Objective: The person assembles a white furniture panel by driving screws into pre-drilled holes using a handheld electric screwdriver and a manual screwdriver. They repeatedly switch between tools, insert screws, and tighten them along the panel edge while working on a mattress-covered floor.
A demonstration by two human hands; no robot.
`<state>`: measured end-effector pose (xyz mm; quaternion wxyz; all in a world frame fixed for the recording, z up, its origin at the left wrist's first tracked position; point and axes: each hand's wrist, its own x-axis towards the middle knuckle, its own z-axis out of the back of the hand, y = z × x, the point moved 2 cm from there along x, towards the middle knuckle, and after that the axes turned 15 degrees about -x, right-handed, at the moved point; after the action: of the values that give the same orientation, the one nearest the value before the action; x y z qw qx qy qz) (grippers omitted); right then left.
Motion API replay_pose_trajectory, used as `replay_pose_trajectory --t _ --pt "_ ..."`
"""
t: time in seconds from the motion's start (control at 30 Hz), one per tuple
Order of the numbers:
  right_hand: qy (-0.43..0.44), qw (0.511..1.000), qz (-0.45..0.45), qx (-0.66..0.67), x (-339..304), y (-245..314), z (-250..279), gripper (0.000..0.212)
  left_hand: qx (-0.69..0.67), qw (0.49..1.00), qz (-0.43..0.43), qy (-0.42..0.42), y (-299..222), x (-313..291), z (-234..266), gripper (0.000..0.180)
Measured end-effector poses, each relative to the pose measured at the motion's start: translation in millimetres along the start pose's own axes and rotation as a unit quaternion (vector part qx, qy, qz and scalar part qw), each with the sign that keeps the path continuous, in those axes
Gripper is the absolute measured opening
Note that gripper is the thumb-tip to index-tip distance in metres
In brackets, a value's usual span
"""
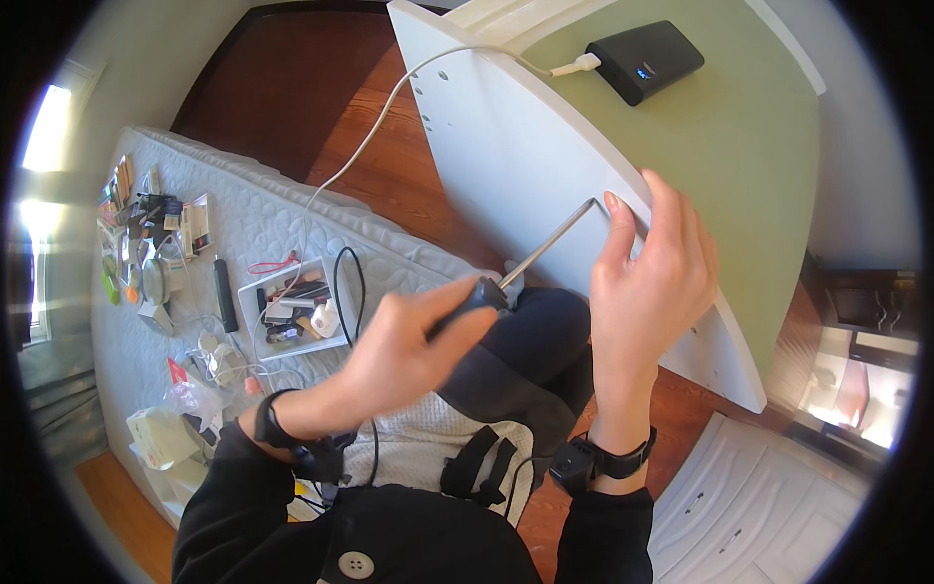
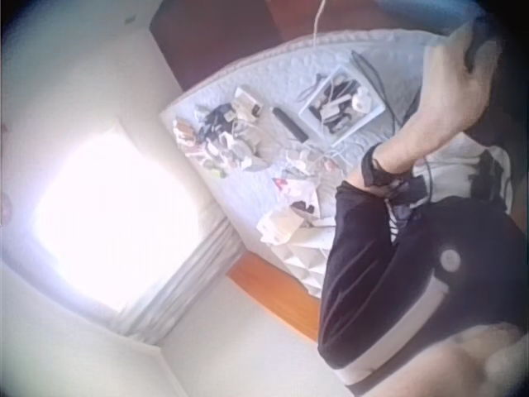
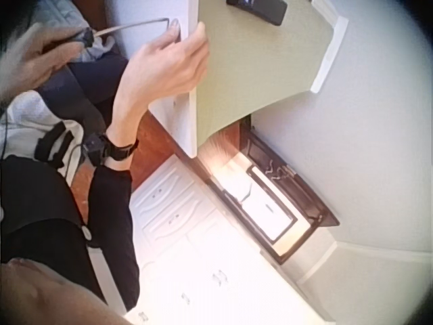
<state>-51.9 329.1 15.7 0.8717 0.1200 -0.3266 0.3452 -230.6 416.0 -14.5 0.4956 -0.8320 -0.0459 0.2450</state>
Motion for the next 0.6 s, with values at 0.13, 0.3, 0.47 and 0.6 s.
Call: replay_pose_trajectory --t 0.13,0.3,0.47,0.6 --pt "0.000 1.000 0.012 -0.012 0 -1 0 0.024 -0.583 0.758 0.247 0.156 -1 10 11 0.051" --pt "0.003 1.000 0.030 -0.008 0 -1 6 0.024 -0.159 0.979 0.110 0.057 14 -2 16 0.034" --pt "0.022 0.999 0.012 -0.041 -3 -4 1 0.028 0.062 0.997 0.013 -0.032 13 -50 58 0.029" --pt "0.046 0.988 -0.005 -0.149 -7 -13 -10 0.045 -0.004 0.977 0.024 -0.214 15 -113 132 0.025"
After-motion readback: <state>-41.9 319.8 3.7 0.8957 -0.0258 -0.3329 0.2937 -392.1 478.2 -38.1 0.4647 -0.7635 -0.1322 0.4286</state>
